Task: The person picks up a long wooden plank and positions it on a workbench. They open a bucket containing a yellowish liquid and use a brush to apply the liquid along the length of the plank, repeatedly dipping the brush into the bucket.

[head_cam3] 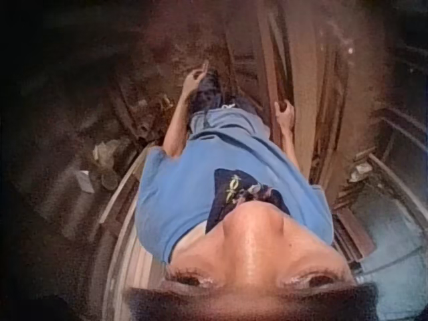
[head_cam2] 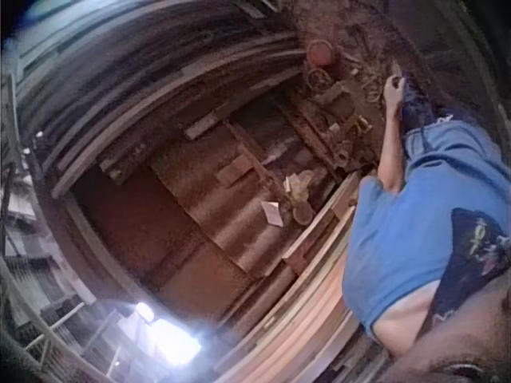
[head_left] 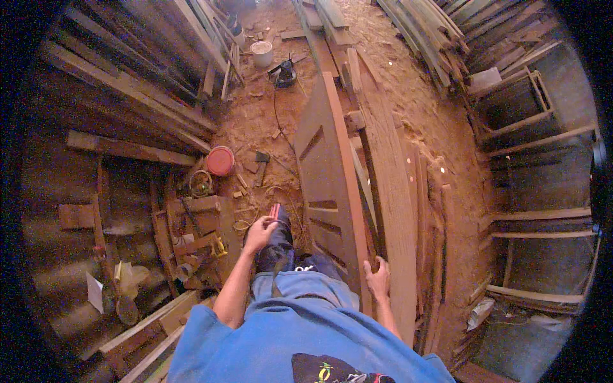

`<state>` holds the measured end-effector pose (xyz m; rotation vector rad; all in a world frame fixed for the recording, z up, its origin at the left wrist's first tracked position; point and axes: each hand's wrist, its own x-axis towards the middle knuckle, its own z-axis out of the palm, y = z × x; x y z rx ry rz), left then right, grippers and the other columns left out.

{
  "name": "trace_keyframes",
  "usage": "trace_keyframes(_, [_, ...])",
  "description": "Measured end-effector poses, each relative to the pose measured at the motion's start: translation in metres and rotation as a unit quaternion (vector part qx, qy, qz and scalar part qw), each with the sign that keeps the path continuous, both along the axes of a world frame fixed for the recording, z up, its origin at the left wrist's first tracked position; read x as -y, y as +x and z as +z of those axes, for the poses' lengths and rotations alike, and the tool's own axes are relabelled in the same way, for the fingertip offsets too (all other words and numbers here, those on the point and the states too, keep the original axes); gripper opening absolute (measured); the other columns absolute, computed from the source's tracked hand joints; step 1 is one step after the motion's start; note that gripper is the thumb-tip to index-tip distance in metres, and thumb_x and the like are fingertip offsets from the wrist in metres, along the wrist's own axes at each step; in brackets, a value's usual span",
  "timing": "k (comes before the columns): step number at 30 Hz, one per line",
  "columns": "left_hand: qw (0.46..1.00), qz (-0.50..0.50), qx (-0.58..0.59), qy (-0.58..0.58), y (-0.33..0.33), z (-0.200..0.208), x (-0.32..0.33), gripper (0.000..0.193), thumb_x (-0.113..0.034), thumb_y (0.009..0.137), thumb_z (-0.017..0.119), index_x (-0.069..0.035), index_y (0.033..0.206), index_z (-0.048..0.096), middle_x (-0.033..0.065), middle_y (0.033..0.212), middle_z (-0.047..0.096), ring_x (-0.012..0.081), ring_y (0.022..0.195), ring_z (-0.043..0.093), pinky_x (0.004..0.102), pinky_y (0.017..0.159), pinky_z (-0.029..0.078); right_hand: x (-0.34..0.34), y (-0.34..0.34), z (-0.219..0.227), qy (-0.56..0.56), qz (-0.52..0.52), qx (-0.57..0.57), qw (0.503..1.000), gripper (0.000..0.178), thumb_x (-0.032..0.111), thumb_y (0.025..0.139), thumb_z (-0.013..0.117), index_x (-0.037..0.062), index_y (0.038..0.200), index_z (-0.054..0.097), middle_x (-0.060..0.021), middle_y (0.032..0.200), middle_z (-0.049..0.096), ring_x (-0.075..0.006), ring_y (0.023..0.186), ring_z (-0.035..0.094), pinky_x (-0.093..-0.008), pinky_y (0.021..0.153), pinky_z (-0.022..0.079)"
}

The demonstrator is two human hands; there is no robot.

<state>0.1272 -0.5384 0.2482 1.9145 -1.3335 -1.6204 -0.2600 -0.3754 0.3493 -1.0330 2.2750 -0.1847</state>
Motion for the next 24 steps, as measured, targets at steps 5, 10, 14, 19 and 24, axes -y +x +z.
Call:
trace_keyframes(5, [0.991,-0.093,-0.052,-0.082,-0.06,0.017,0.121,0.045,-0.035,0.091,0.071,-0.005,0.123,0.063,0.0148,0.106,0.071,0.0234,0.097,0.069,0.0361,0.086,0.054,0.147,0.031,-0.017,-0.109,0.02,-0.012,0.994,0.063,0.044,0.086,0.072,0.0034,0.131,0.056,-0.0185,0.125,0.059,-0.0344,0.117,0.057,-0.0428,0.1,0.046])
trace_keyframes(10, [0.989,-0.061,-0.115,-0.075,-0.103,0.024,0.285,0.048,-0.033,0.089,0.072,-0.003,0.125,0.062,0.0169,0.114,0.069,0.0267,0.106,0.066,0.0378,0.092,0.051,0.309,0.059,-0.026,-0.123,0.024,-0.047,0.991,0.064,0.04,0.083,0.077,0.0034,0.131,0.055,-0.0159,0.123,0.06,-0.0315,0.116,0.058,-0.0417,0.098,0.047])
trace_keyframes(14, [0.984,0.022,-0.076,-0.159,-0.144,0.012,0.4,0.056,-0.034,0.084,0.077,0.0,0.126,0.061,0.0192,0.123,0.064,0.0309,0.115,0.061,0.0398,0.102,0.046,0.391,0.077,-0.027,-0.078,0.022,-0.051,0.995,0.068,0.041,0.082,0.078,0.0032,0.133,0.054,-0.0166,0.123,0.06,-0.0331,0.115,0.058,-0.042,0.098,0.048])
trace_keyframes(19, [0.933,0.087,-0.025,-0.347,-0.183,-0.008,0.499,0.05,-0.029,0.083,0.078,-0.001,0.122,0.063,0.017,0.113,0.064,0.0333,0.112,0.06,0.0421,0.1,0.046,0.433,0.082,-0.029,0.032,0.003,-0.066,0.997,0.066,0.042,0.081,0.078,0.0033,0.13,0.056,-0.0171,0.121,0.062,-0.0355,0.113,0.059,-0.0427,0.099,0.048])
trace_keyframes(24, [0.966,-0.032,-0.099,-0.235,-0.18,-0.019,0.54,0.038,-0.025,0.083,0.077,-0.005,0.115,0.069,0.0141,0.113,0.066,0.0328,0.111,0.06,0.0415,0.099,0.046,0.429,0.08,-0.036,0.021,0.017,-0.071,0.997,0.058,0.028,0.077,0.082,-0.0012,0.122,0.061,-0.0194,0.115,0.066,-0.0359,0.106,0.063,-0.0416,0.093,0.05])
